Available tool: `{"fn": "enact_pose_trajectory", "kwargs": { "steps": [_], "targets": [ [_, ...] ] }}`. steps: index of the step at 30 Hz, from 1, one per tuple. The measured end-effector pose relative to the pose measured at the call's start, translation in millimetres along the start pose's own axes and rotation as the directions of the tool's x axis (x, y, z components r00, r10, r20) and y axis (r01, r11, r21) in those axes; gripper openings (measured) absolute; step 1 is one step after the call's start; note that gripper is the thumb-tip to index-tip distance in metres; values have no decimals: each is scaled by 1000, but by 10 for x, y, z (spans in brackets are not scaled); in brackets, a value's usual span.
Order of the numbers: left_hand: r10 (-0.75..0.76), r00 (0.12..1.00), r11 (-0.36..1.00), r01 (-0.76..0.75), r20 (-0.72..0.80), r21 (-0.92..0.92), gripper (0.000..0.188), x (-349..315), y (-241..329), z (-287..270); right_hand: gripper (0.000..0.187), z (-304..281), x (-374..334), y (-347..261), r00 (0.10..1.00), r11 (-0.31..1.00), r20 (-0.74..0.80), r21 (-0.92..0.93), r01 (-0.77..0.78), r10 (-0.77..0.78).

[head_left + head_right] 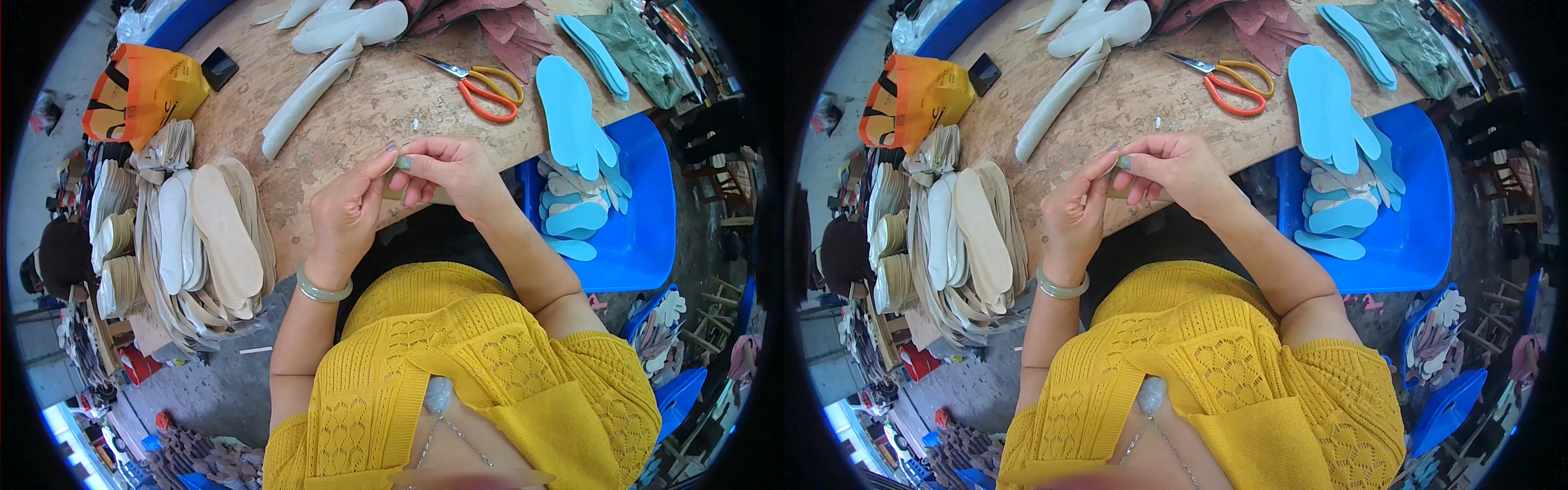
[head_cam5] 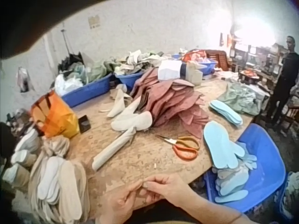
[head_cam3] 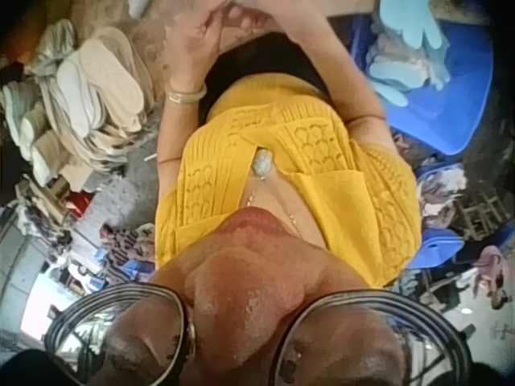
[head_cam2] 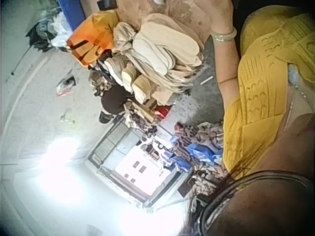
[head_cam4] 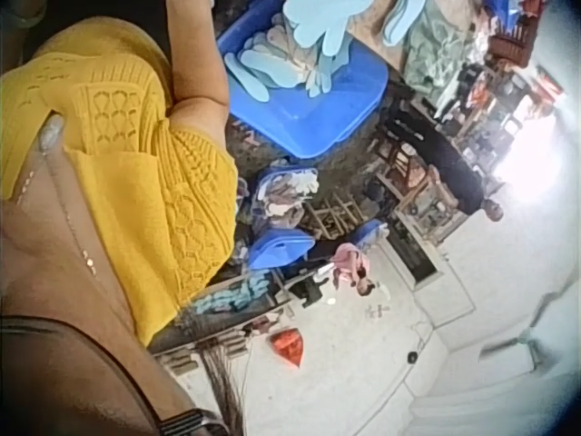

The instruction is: Manually assembling or checking shoe insole components at a workbench.

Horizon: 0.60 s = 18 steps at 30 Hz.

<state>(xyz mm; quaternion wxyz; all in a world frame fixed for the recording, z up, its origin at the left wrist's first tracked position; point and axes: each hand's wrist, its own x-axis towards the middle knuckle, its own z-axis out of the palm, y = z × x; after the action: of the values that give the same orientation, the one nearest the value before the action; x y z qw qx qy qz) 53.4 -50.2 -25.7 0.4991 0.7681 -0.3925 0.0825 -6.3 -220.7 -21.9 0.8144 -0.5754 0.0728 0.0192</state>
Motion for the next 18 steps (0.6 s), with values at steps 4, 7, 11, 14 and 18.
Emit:
{"fn": "enact_pose_trajectory", "kwargs": {
  "steps": [4,7,11,14,18],
  "targets": [
    [-26,1000,999,26,-1,-36,28,2,8,16,16,-35,-8,-11,999,997,14,63,-34,33],
    [-28,1000,999,28,13,-21,27,-4,3,21,16,-43,-10,4,999,995,6,92,-43,43],
    [-51,998,998,52,27,-38,25,-3,27,13,15,-48,6,37,1000,995,5,93,-29,28],
    [-257,961,895,277,102,-349,24,-25,12,40,15,-37,36,76,1000,996,4,85,9,-9],
    [-333,930,745,362,158,-561,21,15,-8,66,14,44,56,169,992,991,-70,-95,97,-104]
  ]
}}
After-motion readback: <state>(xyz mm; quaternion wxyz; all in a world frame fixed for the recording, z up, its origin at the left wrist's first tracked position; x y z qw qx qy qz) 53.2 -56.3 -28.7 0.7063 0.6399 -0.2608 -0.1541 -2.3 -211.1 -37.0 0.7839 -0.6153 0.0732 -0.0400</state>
